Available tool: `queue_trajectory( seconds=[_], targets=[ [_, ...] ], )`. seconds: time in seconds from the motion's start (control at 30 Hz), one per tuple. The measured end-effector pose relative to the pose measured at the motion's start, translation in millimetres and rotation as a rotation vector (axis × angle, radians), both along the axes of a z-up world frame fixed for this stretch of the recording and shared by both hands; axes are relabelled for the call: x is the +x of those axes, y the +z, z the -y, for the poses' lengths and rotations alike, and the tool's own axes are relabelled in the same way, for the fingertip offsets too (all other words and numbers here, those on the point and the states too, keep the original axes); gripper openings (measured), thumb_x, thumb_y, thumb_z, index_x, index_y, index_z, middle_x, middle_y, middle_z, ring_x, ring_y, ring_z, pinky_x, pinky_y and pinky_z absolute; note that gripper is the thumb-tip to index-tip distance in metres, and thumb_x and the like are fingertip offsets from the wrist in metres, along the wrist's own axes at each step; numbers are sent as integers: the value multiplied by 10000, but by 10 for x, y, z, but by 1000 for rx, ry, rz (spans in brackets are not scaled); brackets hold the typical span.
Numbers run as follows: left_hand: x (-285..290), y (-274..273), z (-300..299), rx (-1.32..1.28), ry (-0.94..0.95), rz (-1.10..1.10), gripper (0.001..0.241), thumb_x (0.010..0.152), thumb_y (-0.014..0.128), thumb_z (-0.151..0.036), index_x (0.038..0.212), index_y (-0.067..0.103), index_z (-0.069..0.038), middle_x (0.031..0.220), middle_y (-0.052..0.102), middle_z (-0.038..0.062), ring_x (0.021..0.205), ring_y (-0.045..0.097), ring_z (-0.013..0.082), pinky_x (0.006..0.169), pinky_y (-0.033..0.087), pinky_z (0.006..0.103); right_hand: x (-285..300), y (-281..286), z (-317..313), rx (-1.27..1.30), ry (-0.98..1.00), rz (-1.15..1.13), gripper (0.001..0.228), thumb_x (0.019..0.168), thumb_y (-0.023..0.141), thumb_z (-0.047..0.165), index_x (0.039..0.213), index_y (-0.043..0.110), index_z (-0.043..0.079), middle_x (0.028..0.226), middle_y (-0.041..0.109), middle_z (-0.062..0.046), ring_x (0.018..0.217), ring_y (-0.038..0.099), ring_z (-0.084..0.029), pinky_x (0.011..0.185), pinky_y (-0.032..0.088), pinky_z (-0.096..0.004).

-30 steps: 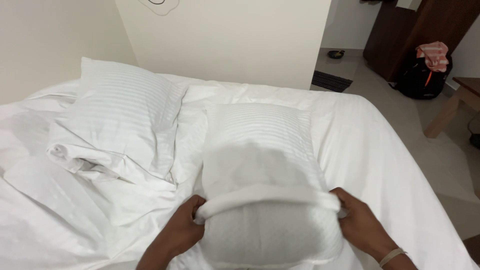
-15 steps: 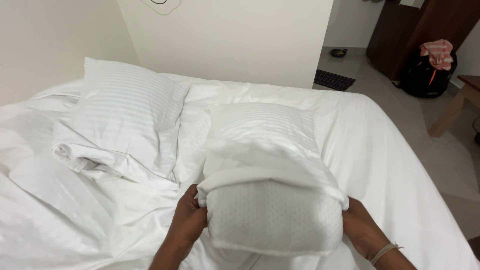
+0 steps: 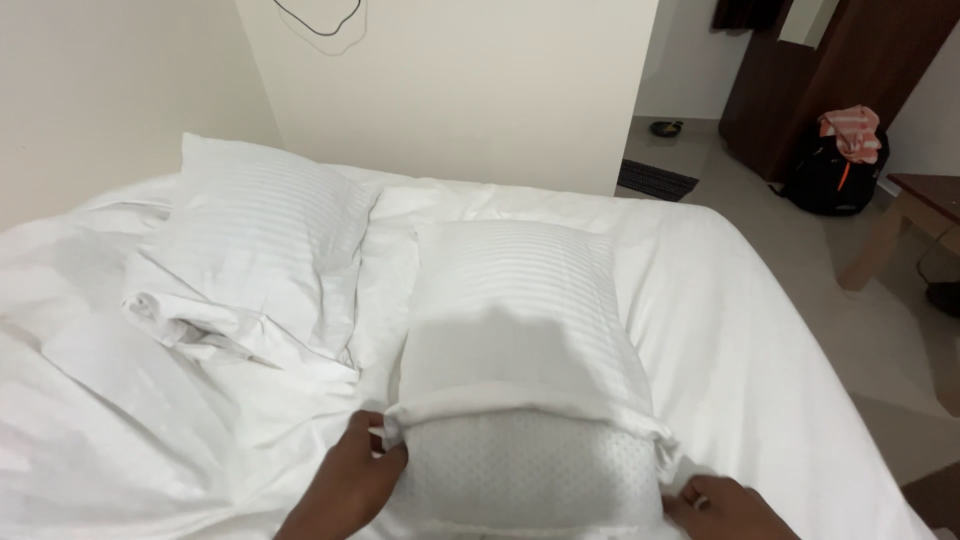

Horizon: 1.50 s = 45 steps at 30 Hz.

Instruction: The person places a white pillowcase over a white pillow on a bed. They repeatedly fold the edges of the pillowcase over the pillow and tuck them in to secure the fit. The person adjusts the pillowcase and smooths the surface until the pillow is fully covered.

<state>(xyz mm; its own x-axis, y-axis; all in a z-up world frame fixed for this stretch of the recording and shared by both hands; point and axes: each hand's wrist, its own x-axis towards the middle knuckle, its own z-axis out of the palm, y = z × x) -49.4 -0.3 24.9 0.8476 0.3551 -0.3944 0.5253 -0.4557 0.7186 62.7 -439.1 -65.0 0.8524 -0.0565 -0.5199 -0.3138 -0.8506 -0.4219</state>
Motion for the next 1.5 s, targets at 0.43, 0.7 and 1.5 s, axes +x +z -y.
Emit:
queue_trajectory(
  seconds=[0.43, 0.7, 1.5],
  targets=[
    [-115, 332, 531, 341, -213, 518, 789, 840, 788, -350, 1486, 427, -78, 1567, 400, 167, 1436, 314, 363, 1135, 324, 453, -678, 1142, -983, 352, 181, 914, 600, 777, 749, 169, 1342, 562, 95, 1313, 572, -133, 1225, 558, -309, 1010, 462, -433],
    [-64, 297, 594, 412, -335, 494, 883, 798, 803, -348, 1515, 382, -50, 1363, 508, 154, 1308, 457, 330, 1099, 388, 447, -517, 940, -1009, 300, 252, 704, 644, 781, 765, 166, 1388, 551, 128, 1309, 582, -118, 1200, 594, -278, 1024, 465, -403],
    [-78, 603, 434, 306, -385, 167, 287, 759, 855, -296, 972, 789, -115, 881, 773, 97, 801, 739, 255, 768, 580, 373, -472, 1082, -970, 240, 241, 365, 125, 836, 727, 148, 820, 760, 29, 668, 723, -58, 616, 618, -151, 655, 519, -337]
  ],
)
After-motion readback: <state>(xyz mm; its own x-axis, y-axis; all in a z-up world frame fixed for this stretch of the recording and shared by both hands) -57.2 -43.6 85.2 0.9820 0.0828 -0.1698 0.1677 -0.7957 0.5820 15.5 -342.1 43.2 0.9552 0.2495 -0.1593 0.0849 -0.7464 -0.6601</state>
